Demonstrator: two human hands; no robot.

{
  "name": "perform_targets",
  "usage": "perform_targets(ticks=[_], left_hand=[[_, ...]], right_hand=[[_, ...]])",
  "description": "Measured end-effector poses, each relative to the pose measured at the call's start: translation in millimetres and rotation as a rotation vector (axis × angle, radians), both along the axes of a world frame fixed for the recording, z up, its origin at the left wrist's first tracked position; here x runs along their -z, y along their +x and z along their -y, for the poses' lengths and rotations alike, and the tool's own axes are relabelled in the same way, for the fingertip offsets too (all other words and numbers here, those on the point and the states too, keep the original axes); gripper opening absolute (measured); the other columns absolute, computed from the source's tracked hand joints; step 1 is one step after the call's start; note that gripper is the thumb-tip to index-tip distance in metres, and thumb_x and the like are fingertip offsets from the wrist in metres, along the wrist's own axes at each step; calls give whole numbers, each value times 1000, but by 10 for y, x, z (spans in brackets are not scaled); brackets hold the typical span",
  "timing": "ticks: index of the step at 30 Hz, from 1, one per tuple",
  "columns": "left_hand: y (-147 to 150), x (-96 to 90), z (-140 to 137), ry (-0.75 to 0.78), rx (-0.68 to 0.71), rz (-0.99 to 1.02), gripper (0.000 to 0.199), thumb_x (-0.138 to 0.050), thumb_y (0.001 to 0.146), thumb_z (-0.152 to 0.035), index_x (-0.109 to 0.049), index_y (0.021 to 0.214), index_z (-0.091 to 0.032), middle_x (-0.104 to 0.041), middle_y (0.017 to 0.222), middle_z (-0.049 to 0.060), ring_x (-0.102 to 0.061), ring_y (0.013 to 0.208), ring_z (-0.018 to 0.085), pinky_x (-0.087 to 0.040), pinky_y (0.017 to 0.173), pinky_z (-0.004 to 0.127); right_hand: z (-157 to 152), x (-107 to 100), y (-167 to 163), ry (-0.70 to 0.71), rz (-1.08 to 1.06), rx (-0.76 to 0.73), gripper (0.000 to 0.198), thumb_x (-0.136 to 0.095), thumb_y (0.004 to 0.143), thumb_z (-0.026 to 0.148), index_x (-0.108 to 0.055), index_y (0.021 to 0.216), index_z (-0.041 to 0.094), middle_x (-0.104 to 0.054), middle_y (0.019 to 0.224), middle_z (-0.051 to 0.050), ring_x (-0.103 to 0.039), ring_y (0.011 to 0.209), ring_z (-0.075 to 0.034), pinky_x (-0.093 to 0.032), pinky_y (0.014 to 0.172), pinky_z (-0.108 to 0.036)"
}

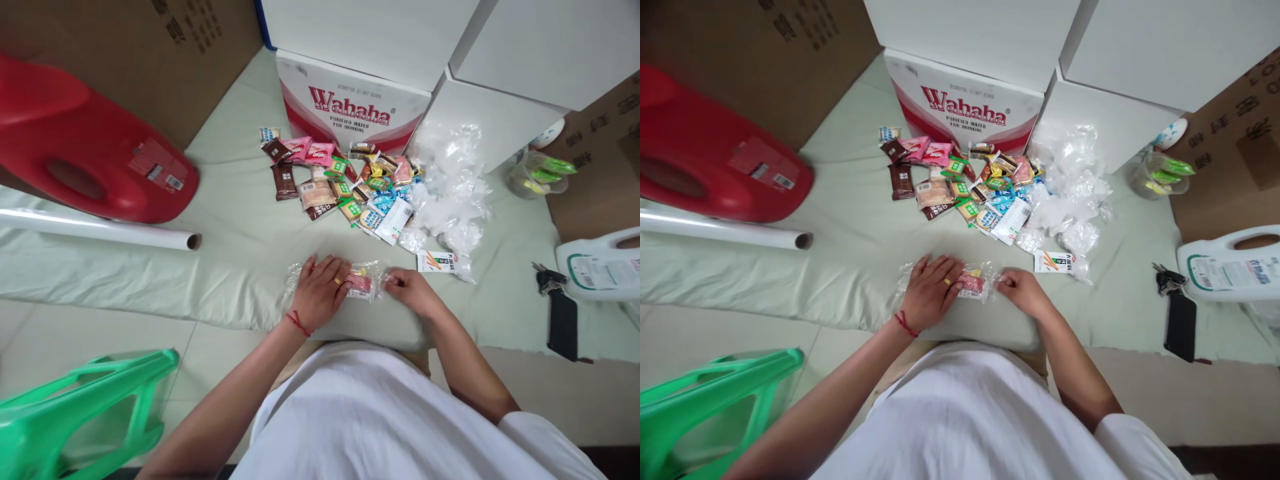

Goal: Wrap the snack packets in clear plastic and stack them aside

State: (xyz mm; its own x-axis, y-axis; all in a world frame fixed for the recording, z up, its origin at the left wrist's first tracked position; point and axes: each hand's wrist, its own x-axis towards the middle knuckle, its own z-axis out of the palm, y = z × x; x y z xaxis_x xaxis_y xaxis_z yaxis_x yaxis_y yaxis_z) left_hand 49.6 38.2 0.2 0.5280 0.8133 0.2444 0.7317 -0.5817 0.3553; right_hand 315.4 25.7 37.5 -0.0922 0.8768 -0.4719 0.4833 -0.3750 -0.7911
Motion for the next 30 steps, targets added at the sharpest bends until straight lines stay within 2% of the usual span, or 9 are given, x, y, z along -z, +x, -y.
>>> perform_targets(ticks=[6, 10, 13, 17, 21, 23, 26, 28, 30], left_hand=[[-19, -9, 27, -23, -7, 31, 46, -43, 109, -37, -58, 150, -23, -67, 147, 11, -55, 143, 30, -26, 126, 56], [-23, -4, 22, -19, -1, 43, 46, -43, 109, -37, -59, 149, -22, -68, 145, 12, -55, 142, 31, -27, 126, 57], [-20, -6, 19, -17, -1, 48, 44, -44, 109, -37, -61, 147, -22, -69, 142, 12, -57, 139, 31, -28, 125, 56], [-17, -14, 18, -23, -10, 57, 42, -45, 108, -37, -63, 143, -21, -71, 137, 12, -59, 136, 31, -28, 124, 56], [-19, -29, 14, -31, 0, 52, 42, -45, 109, -37, -64, 141, -19, -71, 136, 13, -59, 134, 31, -28, 124, 57], [-19, -34, 11, -33, 2, 56, 41, -45, 109, -37, -64, 140, -18, -72, 135, 14, -59, 133, 31, -29, 123, 56], [-18, -36, 8, -36, -5, 69, 40, -46, 108, -37, -64, 139, -19, -72, 134, 14, -60, 133, 31, -29, 123, 56], [-16, -33, 7, -37, -7, 73, 40, -46, 108, -38, -64, 139, -19, -72, 134, 13, -60, 132, 31, -29, 123, 56], [-16, -30, 6, -39, -8, 73, 40, -46, 108, -38, -64, 138, -19, -72, 134, 13, -60, 132, 31, -29, 123, 57]], right_hand=[[195, -87, 292, -90, -238, 187, 49, -81, 75, 64, -63, 82, 19, -49, 65, 5, -35, 55, -8, -24, 50, -23], [237, -40, 193, -120, -301, 361, 53, -80, 75, 66, -62, 97, 22, -61, 76, 2, -40, 51, -8, -22, 43, -23], [221, 20, 55, -81, -295, 340, 58, -87, 68, 57, -65, 109, 21, -67, 88, 0, -46, 58, -9, -31, 49, -22], [197, 91, -55, -11, -211, 255, 48, -88, 66, 53, -69, 92, 19, -56, 72, 4, -48, 66, -12, -37, 60, -24], [172, 55, -24, -94, -205, 239, 52, -82, 71, 65, -59, 68, 19, -39, 58, 6, -31, 55, -8, -23, 52, -24], [150, -1, 16, -170, -281, 291, 55, -84, 69, 69, -58, 67, 19, -30, 55, 9, -21, 51, -7, -14, 48, -24], [144, -78, 76, -236, -436, 393, 55, -88, 64, 67, -61, 72, 19, -34, 60, 8, -17, 50, -5, -8, 45, -23], [192, -104, 116, -191, -483, 460, 51, -84, 69, 65, -64, 77, 19, -39, 64, 6, -18, 51, -6, -9, 44, -23], [287, -105, 153, -91, -414, 466, 43, -77, 77, 62, -68, 81, 20, -39, 64, 5, -20, 51, -8, -14, 44, -23]])
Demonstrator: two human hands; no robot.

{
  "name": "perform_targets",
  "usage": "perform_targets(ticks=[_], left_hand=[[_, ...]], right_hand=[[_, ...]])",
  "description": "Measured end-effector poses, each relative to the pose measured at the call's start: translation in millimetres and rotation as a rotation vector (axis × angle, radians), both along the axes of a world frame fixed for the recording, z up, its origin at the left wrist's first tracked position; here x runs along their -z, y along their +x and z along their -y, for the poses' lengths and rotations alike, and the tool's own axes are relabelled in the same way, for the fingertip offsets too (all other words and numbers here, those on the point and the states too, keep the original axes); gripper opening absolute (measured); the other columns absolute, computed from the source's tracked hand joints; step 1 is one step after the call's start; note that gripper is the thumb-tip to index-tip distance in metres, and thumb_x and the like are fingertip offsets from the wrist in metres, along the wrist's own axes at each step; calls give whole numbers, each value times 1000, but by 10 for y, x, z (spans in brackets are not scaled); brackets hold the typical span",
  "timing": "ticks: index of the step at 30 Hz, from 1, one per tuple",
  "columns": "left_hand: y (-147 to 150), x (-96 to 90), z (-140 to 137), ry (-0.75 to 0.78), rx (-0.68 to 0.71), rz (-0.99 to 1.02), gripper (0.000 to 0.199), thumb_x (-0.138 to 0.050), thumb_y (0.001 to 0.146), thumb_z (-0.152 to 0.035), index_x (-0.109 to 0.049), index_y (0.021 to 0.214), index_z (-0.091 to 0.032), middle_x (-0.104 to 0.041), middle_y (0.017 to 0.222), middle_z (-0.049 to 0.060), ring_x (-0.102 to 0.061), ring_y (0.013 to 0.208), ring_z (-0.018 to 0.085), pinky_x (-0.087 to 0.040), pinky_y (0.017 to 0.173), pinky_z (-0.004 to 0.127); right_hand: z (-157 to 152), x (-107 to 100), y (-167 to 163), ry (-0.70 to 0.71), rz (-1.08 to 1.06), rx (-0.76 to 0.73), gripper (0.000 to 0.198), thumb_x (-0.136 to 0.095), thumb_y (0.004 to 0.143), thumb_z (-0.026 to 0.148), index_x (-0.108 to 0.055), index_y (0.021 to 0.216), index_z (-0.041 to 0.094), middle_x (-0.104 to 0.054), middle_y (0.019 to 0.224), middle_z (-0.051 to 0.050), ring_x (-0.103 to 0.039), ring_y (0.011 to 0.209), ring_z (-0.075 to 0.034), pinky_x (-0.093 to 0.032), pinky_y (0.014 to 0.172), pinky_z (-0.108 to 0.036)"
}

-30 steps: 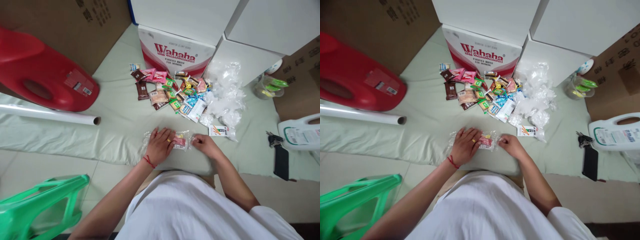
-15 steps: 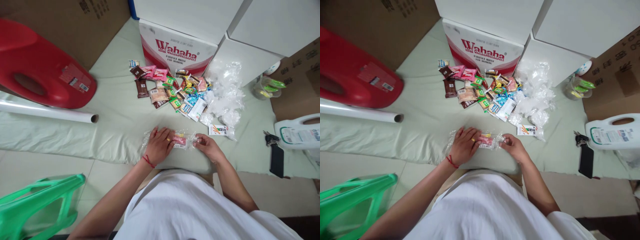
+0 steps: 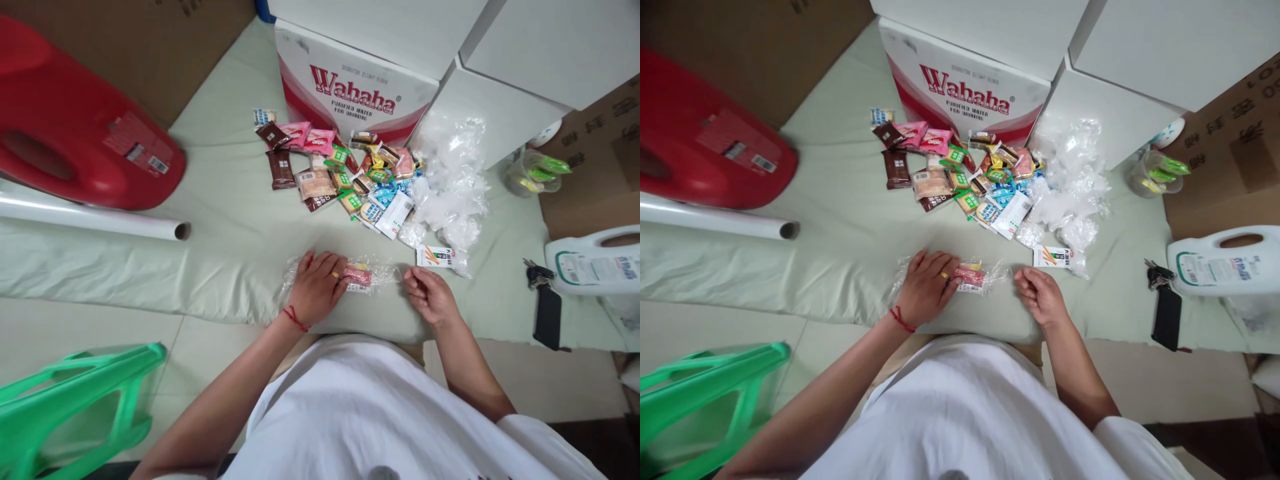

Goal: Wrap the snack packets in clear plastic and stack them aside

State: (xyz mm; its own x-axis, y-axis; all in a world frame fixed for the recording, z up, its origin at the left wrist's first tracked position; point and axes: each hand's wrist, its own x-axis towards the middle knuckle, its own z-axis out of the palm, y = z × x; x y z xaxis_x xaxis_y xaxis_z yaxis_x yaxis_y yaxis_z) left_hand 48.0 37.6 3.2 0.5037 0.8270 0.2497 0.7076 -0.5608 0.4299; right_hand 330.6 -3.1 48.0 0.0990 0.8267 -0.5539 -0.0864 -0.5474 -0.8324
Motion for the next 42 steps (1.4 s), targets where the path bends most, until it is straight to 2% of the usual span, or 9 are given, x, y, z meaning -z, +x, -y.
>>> perform_targets(ticks=[5, 9, 15, 19, 23, 25, 34, 38, 42], left_hand=[[0, -5, -5, -15, 7, 1, 40, -45, 108, -38, -64, 139, -20, -72, 134, 13, -59, 133, 31, -29, 123, 56], [3, -14, -6, -35, 0, 14, 40, -46, 107, -38, -64, 139, -22, -72, 134, 13, -59, 133, 31, -29, 123, 56], [-3, -20, -7, -35, 3, 14, 40, -45, 108, -39, -64, 139, -21, -71, 133, 13, -59, 133, 31, -30, 123, 56], [-13, -17, -9, -34, 10, 11, 39, -45, 108, -39, -64, 137, -20, -72, 132, 13, -59, 132, 31, -30, 122, 56], [-17, -13, -12, -38, 17, 18, 39, -46, 108, -39, -65, 137, -22, -72, 132, 12, -59, 133, 30, -29, 123, 55], [-16, -10, -13, -35, 21, 16, 39, -46, 108, -39, -65, 137, -22, -72, 132, 12, -59, 133, 30, -29, 123, 55], [-11, 5, -11, -24, 23, 11, 39, -48, 108, -39, -65, 137, -20, -72, 134, 12, -60, 133, 31, -29, 123, 55], [-13, 14, -12, -20, 20, 8, 40, -47, 108, -40, -64, 139, -21, -72, 136, 12, -59, 136, 31, -28, 124, 56], [-14, 49, 2, 1, 14, -3, 44, -48, 108, -39, -61, 146, -23, -66, 147, 13, -54, 145, 32, -26, 126, 57]], right_hand=[[251, 106, -23, 335, 427, -366, 26, -71, 89, 44, -81, 103, 24, -45, 65, 3, -44, 63, -15, -40, 63, -29], [236, 246, -169, 425, 498, -467, 46, -77, 88, 45, -74, 130, 27, -42, 70, 4, -44, 65, -15, -43, 66, -29], [147, 289, -257, 529, 455, -457, 25, -75, 91, 49, -73, 86, 25, -60, 97, -7, -59, 87, -20, -50, 74, -31], [242, 273, -181, 487, 432, -471, 27, -75, 91, 49, -68, 85, 24, -62, 116, -10, -57, 77, -17, -46, 63, -30], [340, 289, -132, 454, 473, -491, 28, -71, 94, 49, -61, 82, 26, -48, 66, 2, -55, 67, -18, -46, 68, -31], [352, 281, -123, 448, 511, -488, 30, -68, 96, 49, -58, 80, 26, -39, 60, 5, -52, 63, -17, -44, 67, -30], [367, 99, 76, 408, 518, -601, 21, -66, 98, 45, -72, 92, 26, -57, 77, -2, -47, 61, -15, -39, 59, -30], [371, 118, 243, 285, 521, -354, 31, -66, 96, 56, -72, 94, 26, -61, 79, -3, -47, 62, -16, -39, 59, -30], [138, 137, 206, 191, 451, 36, 63, -48, 97, 76, -63, 130, 25, -72, 106, -9, -53, 69, -17, -44, 59, -29]])
